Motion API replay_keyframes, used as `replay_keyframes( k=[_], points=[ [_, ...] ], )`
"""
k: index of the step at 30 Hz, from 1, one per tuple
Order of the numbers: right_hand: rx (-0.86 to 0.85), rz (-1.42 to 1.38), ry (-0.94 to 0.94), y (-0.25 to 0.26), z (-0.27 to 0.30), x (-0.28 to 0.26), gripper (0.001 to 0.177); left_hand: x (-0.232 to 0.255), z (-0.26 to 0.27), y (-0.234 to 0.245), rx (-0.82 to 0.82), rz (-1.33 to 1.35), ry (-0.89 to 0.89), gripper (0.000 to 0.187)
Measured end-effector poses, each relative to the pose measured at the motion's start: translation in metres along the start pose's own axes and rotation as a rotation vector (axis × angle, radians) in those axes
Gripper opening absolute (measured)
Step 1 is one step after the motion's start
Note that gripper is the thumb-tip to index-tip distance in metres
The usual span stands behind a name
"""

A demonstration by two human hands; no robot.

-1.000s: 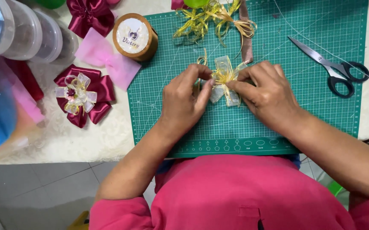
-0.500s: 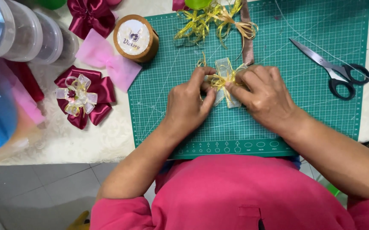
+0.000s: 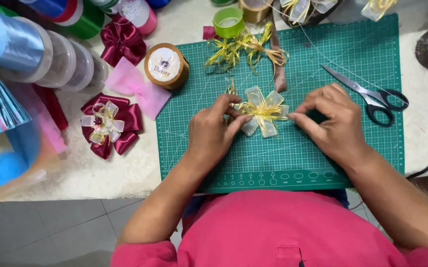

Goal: Assembling decorative ribbon bows using a hot glue gun and various ribbon materials on a cutting mat.

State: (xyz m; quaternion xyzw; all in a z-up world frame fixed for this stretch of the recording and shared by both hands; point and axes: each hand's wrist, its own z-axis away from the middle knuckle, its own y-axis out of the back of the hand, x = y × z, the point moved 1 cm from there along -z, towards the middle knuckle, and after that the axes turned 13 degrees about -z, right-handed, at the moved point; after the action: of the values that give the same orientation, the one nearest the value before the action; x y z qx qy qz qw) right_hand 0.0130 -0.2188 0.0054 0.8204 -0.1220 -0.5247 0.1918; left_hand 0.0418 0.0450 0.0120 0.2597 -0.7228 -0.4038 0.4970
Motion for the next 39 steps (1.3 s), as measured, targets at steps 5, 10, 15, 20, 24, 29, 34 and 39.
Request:
replay_keyframes(
  k=[5, 10, 15, 20, 24, 29, 34, 39],
  points=[
    [0.054, 0.082, -0.062, 0.021, 0.025, -0.005, 0.006, 0.002, -0.002, 0.042, 0.24, 0.042, -0.02, 0.02],
    [0.148, 0.115, -0.167, 0.032, 0.059, 0.006, 0.007, -0.01, 0.007, 0.066, 0.516, 0.182, 0.138, 0.026],
    [0.171, 0.113, -0.145, 0.025, 0.066, 0.01, 0.005, -0.022, 0.026, 0.026, 0.505, 0.159, 0.134, 0.018],
    [0.154, 0.117, -0.111, 0.021, 0.061, 0.007, 0.004, -0.008, 0.038, 0.005, 0.371, 0.069, 0.038, 0.016],
    [0.148, 0.103, -0.136, 0.022, 0.059, 0.01, 0.003, -0.006, 0.047, -0.011, 0.278, -0.017, 0.032, 0.024],
    [0.025, 0.132, -0.293, 0.038, 0.033, 0.011, 0.01, -0.009, 0.049, -0.019, 0.243, -0.104, -0.022, 0.065],
    [0.292, 0.286, 0.155, 0.089, -0.058, -0.012, 0.013, -0.007, 0.049, -0.023, 0.214, -0.234, -0.09, 0.078],
    [0.408, 0.61, 0.257, 0.13, -0.134, 0.074, 0.021, -0.007, 0.052, -0.023, 0.271, -0.213, -0.09, 0.071]
  ],
)
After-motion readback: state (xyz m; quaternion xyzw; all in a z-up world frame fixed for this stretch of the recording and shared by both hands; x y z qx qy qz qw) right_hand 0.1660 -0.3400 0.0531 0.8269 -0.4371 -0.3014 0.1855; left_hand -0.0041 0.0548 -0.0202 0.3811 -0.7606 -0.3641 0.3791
